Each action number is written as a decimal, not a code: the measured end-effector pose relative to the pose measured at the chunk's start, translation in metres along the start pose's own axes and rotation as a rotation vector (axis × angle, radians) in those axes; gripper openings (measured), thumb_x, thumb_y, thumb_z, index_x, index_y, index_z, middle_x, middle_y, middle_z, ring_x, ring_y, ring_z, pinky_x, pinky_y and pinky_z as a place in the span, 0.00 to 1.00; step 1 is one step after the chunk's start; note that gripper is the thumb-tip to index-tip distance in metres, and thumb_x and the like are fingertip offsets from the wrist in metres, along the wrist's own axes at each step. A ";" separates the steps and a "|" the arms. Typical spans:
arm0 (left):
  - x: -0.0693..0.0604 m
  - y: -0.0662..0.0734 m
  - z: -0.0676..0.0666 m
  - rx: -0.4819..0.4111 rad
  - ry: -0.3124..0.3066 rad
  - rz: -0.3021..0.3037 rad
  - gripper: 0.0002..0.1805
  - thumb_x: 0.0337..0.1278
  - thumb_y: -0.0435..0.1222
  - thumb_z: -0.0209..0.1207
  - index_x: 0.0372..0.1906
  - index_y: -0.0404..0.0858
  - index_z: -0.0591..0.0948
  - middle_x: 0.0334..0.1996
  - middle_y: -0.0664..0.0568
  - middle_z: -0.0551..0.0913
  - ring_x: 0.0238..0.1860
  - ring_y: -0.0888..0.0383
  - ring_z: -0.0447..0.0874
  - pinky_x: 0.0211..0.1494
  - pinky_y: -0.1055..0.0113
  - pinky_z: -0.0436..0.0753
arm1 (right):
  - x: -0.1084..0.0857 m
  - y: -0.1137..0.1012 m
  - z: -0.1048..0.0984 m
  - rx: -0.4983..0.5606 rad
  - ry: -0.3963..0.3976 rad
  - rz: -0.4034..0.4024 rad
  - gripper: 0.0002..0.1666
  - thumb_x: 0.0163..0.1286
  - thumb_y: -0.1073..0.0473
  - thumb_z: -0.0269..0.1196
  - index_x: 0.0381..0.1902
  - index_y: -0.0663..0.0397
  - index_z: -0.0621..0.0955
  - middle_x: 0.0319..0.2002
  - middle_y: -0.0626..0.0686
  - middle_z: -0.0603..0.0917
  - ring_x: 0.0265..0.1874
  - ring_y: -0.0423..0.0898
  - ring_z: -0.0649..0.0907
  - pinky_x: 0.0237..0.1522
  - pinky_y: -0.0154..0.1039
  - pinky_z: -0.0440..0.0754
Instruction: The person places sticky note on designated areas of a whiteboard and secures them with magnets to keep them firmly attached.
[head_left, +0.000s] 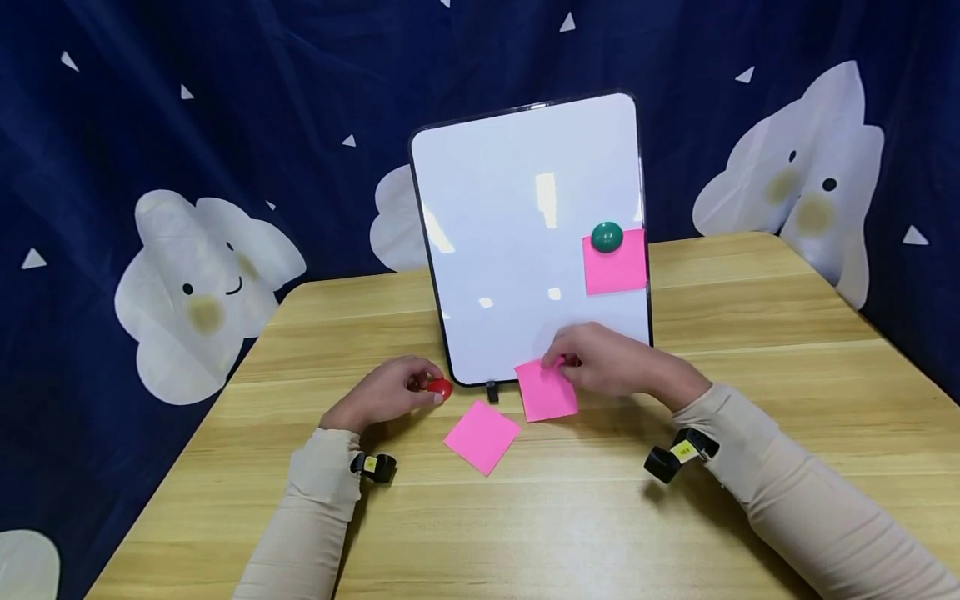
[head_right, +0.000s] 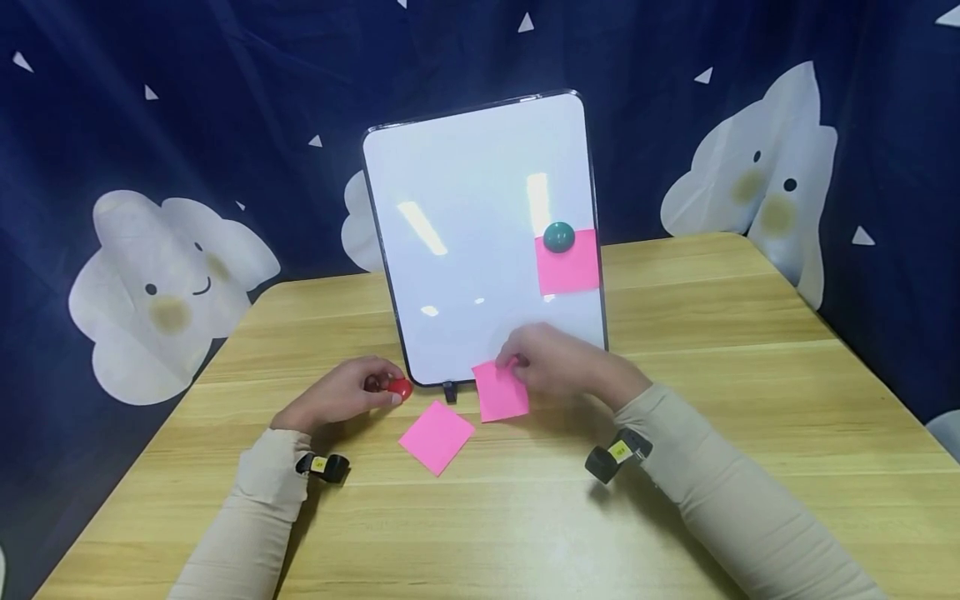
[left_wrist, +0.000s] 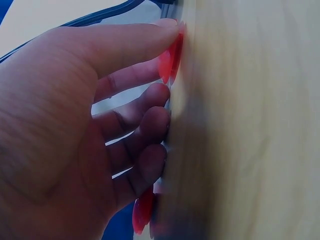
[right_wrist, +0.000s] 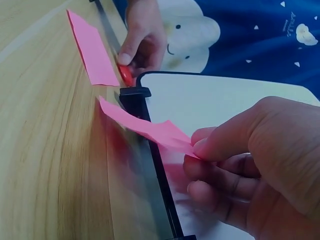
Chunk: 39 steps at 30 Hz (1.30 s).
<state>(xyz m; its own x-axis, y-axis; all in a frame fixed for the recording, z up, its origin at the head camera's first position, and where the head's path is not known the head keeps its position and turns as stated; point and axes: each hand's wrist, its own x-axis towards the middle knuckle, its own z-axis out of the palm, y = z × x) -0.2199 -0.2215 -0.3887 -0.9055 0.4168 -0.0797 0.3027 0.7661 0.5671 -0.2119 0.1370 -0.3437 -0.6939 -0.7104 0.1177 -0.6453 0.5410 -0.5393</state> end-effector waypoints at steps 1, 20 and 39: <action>0.000 0.000 0.000 -0.001 -0.001 0.000 0.12 0.58 0.40 0.69 0.47 0.45 0.84 0.36 0.56 0.81 0.37 0.55 0.76 0.40 0.60 0.78 | 0.000 0.000 0.000 -0.004 0.006 -0.003 0.16 0.65 0.74 0.62 0.46 0.57 0.88 0.36 0.50 0.82 0.36 0.46 0.76 0.39 0.40 0.78; 0.000 0.001 0.000 0.003 0.000 0.008 0.11 0.59 0.40 0.69 0.45 0.45 0.84 0.35 0.56 0.81 0.36 0.55 0.76 0.39 0.60 0.77 | -0.001 0.000 -0.002 0.014 0.082 0.006 0.17 0.65 0.73 0.62 0.50 0.56 0.87 0.41 0.49 0.82 0.36 0.45 0.77 0.38 0.38 0.78; 0.000 0.001 0.000 0.002 -0.006 -0.003 0.11 0.59 0.40 0.68 0.46 0.45 0.84 0.36 0.56 0.81 0.37 0.55 0.76 0.40 0.60 0.77 | -0.003 0.003 -0.011 0.042 0.271 0.018 0.14 0.68 0.71 0.61 0.49 0.60 0.85 0.33 0.49 0.79 0.30 0.45 0.74 0.33 0.39 0.75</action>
<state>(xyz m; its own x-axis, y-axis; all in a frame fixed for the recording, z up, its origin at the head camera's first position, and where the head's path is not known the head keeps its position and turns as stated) -0.2195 -0.2208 -0.3883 -0.9045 0.4177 -0.0865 0.3009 0.7684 0.5649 -0.2157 0.1457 -0.3362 -0.7692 -0.5509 0.3238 -0.6220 0.5293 -0.5771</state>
